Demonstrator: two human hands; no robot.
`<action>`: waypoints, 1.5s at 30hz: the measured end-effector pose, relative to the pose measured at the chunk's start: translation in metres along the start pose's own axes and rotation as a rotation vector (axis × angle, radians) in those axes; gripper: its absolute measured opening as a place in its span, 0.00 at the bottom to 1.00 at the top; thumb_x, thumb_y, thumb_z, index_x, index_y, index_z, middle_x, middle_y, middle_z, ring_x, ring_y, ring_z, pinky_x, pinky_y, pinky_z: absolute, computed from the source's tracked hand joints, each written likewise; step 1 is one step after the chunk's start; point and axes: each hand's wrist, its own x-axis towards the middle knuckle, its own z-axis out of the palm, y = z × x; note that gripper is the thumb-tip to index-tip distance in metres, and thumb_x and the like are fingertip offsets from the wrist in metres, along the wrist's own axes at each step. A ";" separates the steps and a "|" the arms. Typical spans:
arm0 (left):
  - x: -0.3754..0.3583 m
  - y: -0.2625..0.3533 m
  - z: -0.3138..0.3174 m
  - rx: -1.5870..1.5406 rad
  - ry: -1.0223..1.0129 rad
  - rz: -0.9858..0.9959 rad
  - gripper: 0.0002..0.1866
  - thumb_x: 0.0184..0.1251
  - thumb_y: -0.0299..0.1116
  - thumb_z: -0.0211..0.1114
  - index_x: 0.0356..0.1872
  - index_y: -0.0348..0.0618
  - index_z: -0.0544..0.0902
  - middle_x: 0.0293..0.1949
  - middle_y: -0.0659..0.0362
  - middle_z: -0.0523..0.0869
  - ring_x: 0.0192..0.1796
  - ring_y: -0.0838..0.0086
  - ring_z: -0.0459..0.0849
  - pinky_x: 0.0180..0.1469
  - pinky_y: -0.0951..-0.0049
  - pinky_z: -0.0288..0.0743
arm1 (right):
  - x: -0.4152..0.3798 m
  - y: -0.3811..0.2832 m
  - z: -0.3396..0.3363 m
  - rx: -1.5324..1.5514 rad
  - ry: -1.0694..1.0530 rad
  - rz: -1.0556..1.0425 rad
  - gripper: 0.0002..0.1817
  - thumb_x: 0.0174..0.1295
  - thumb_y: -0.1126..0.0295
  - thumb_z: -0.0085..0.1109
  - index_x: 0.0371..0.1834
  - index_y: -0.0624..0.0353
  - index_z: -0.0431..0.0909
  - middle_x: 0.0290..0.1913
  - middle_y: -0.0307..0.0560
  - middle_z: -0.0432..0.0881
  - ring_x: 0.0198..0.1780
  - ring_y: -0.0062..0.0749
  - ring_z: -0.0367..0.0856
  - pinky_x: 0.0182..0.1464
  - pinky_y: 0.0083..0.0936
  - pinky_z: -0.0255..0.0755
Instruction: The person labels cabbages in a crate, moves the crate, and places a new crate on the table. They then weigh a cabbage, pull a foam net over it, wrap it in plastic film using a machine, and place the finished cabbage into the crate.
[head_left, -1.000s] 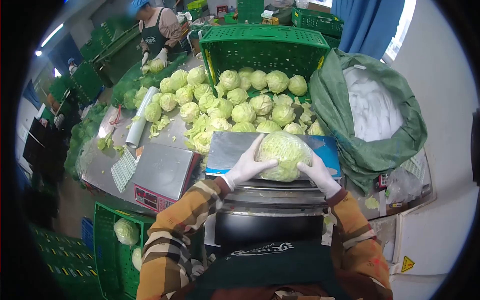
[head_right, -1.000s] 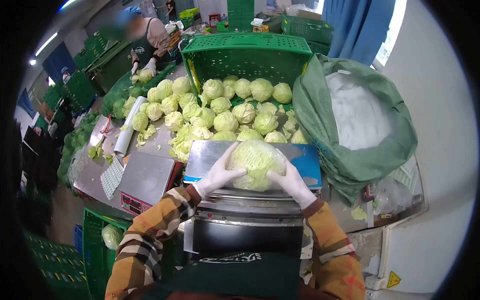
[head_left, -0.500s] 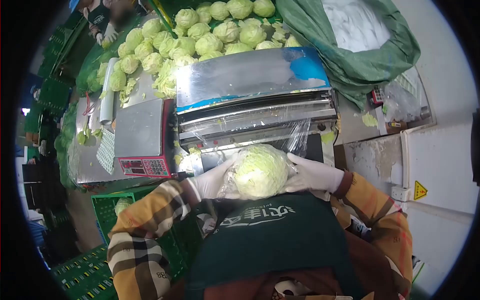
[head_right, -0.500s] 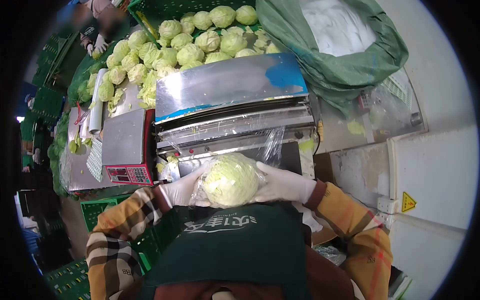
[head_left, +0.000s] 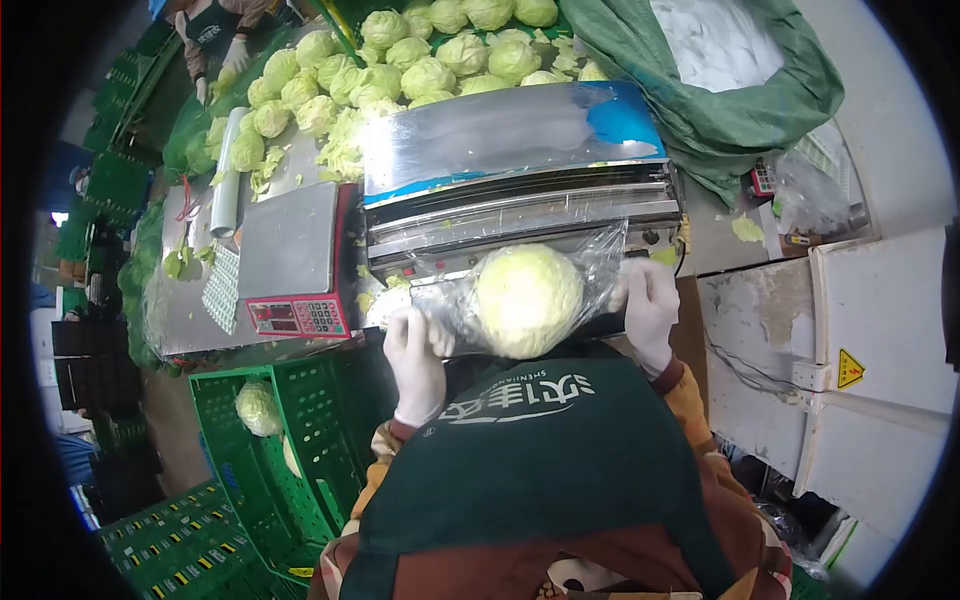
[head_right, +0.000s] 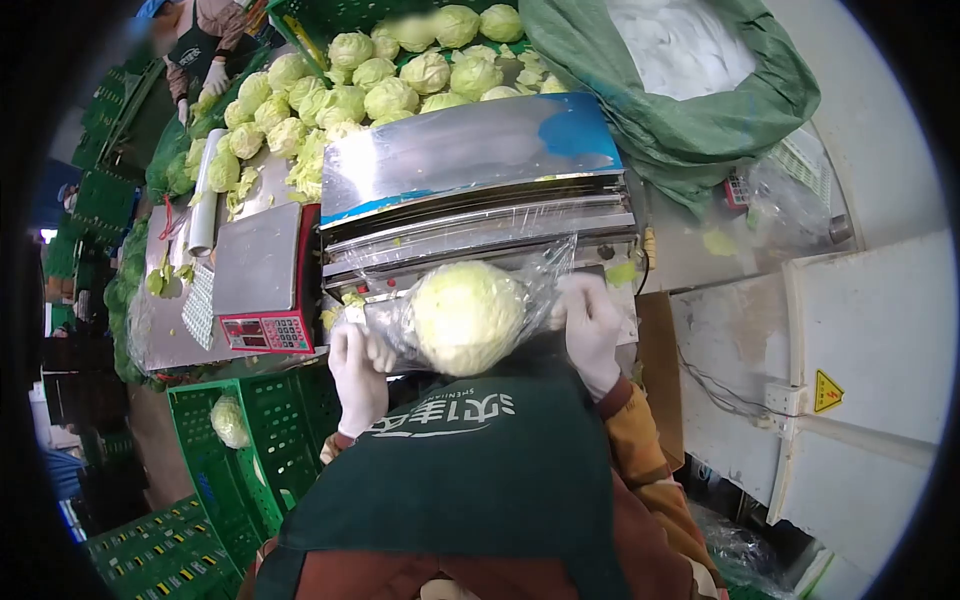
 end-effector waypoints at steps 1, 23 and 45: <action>0.007 0.005 0.008 -0.001 0.003 0.009 0.06 0.76 0.30 0.58 0.37 0.41 0.76 0.22 0.65 0.73 0.23 0.82 0.72 0.26 0.78 0.64 | 0.004 0.001 0.004 0.099 0.073 0.091 0.07 0.72 0.74 0.54 0.37 0.64 0.79 0.19 0.35 0.76 0.19 0.15 0.72 0.21 0.16 0.66; 0.083 -0.055 -0.138 1.194 0.563 0.377 0.10 0.69 0.36 0.63 0.34 0.39 0.81 0.25 0.51 0.85 0.26 0.66 0.83 0.33 0.65 0.77 | 0.003 0.065 0.131 -0.936 -0.469 -0.625 0.05 0.61 0.65 0.58 0.39 0.42 0.80 0.22 0.37 0.79 0.22 0.31 0.82 0.21 0.29 0.73; 0.095 0.070 -0.078 0.094 -0.054 -0.018 0.32 0.74 0.61 0.44 0.67 0.48 0.67 0.62 0.54 0.75 0.60 0.62 0.76 0.62 0.60 0.70 | 0.028 -0.159 0.208 0.216 -1.052 -0.782 0.20 0.58 0.69 0.70 0.54 0.62 0.81 0.42 0.49 0.87 0.34 0.32 0.85 0.37 0.24 0.76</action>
